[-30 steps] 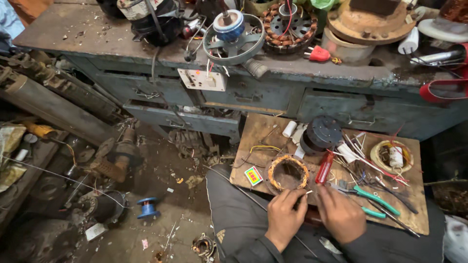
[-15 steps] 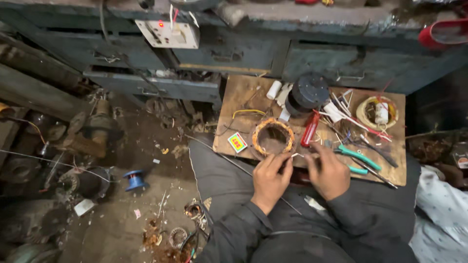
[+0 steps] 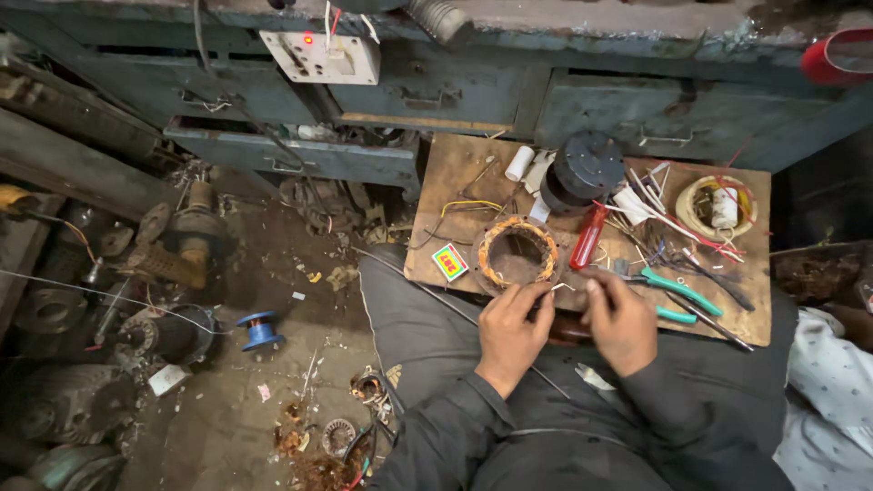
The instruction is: The person sits on the floor and uses pliers to strip insulation from white and red wires. They then twist the exposed wire ends together and insert them into slots on a copper-wound stator core resting on their lap.
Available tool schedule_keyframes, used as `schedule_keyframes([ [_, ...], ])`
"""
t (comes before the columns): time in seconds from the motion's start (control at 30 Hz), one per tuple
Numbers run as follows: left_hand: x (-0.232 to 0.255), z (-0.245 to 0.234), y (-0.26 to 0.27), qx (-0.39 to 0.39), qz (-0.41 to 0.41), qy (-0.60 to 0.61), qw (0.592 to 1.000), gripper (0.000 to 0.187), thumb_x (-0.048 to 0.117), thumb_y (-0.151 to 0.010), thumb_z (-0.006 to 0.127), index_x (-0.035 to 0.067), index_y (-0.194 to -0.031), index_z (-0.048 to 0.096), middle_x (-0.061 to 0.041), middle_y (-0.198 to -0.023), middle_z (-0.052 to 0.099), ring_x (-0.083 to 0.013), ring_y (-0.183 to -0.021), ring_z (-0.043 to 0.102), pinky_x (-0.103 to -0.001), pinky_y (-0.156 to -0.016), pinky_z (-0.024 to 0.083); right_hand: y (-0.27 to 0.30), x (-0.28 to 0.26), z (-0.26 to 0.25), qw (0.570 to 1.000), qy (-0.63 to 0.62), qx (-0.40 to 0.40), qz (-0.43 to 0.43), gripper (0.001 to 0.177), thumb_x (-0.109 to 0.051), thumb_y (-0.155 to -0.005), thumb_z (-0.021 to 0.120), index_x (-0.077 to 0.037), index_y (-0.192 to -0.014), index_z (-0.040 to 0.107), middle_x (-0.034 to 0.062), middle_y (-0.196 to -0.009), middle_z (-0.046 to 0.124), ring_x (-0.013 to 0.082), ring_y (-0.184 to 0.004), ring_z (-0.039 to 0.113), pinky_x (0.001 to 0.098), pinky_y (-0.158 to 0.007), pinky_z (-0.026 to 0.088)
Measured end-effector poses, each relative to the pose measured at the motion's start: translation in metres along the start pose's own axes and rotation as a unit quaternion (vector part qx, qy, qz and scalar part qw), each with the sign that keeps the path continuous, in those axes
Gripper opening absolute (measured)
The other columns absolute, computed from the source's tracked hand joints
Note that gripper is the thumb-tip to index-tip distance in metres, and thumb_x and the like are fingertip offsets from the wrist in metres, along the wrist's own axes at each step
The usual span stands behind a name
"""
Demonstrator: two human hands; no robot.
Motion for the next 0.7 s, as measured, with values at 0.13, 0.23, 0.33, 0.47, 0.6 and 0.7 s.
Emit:
schedule_keyframes([
  [0.13, 0.000, 0.001, -0.005, 0.005, 0.016, 0.005, 1.000, 0.013, 0.010, -0.091, 0.074, 0.009, -0.103, 0.072, -0.009, -0.090, 0.069, -0.0314, -0.079, 0.069, -0.040, -0.070, 0.056, 0.012, -0.046, -0.011, 0.919, 0.181, 0.123, -0.328, 0.019, -0.017, -0.096, 0.066, -0.004, -0.108, 0.071, 0.0114, -0.092, 0.074, 0.0246, -0.076, 0.071, 0.0360, -0.067, 0.055],
  [0.23, 0.000, 0.000, -0.002, -0.001, 0.006, 0.003, 1.000, 0.013, 0.009, -0.090, 0.075, 0.009, -0.102, 0.072, -0.009, -0.090, 0.070, -0.0317, -0.078, 0.069, -0.040, -0.070, 0.055, 0.012, -0.044, -0.009, 0.939, 0.121, 0.099, -0.306, 0.017, -0.015, -0.097, 0.064, -0.003, -0.108, 0.069, 0.0120, -0.093, 0.073, 0.0240, -0.079, 0.072, 0.0341, -0.070, 0.055],
  [0.33, 0.000, 0.000, -0.003, -0.003, 0.008, 0.001, 1.000, 0.013, 0.009, -0.089, 0.075, 0.009, -0.102, 0.072, -0.009, -0.090, 0.070, -0.0315, -0.078, 0.069, -0.040, -0.069, 0.055, 0.000, -0.011, 0.003, 0.990, -0.119, -0.044, -0.058, 0.023, -0.023, -0.096, 0.062, -0.001, -0.103, 0.069, 0.0124, -0.077, 0.070, 0.0210, -0.062, 0.067, 0.0315, -0.055, 0.051],
  [0.47, 0.000, 0.002, -0.001, 0.000, 0.004, 0.004, 1.000, 0.013, 0.008, -0.089, 0.076, 0.008, -0.102, 0.072, -0.008, -0.091, 0.070, -0.0311, -0.079, 0.070, -0.039, -0.070, 0.056, -0.010, 0.034, 0.012, 0.884, -0.351, -0.210, 0.227, 0.043, -0.039, -0.103, 0.048, -0.002, -0.088, 0.063, 0.0099, -0.061, 0.065, 0.0213, -0.047, 0.060, 0.0311, -0.043, 0.047],
  [0.6, 0.002, 0.000, -0.002, 0.004, 0.013, 0.003, 1.000, 0.014, 0.008, -0.089, 0.075, 0.008, -0.102, 0.072, -0.008, -0.092, 0.071, -0.0308, -0.080, 0.070, -0.039, -0.071, 0.056, -0.006, 0.022, 0.008, 0.942, -0.295, -0.116, 0.108, 0.037, -0.033, -0.107, 0.048, -0.002, -0.096, 0.065, 0.0080, -0.076, 0.070, 0.0175, -0.056, 0.064, 0.0290, -0.050, 0.051],
  [0.7, 0.002, 0.001, -0.004, 0.003, 0.012, 0.008, 1.000, 0.013, 0.008, -0.090, 0.075, 0.009, -0.102, 0.072, -0.008, -0.092, 0.071, -0.0307, -0.080, 0.070, -0.039, -0.071, 0.056, 0.015, -0.022, -0.003, 0.974, -0.005, 0.065, -0.216, 0.028, -0.016, -0.095, 0.064, 0.001, -0.118, 0.065, 0.0155, -0.098, 0.069, 0.0234, -0.075, 0.070, 0.0316, -0.062, 0.054],
])
Point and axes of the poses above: each hand's wrist, its own y-axis away from the middle knuckle, its own z-axis out of the palm, x = y × z, the point moved 2 cm from there along -y, towards the middle knuckle
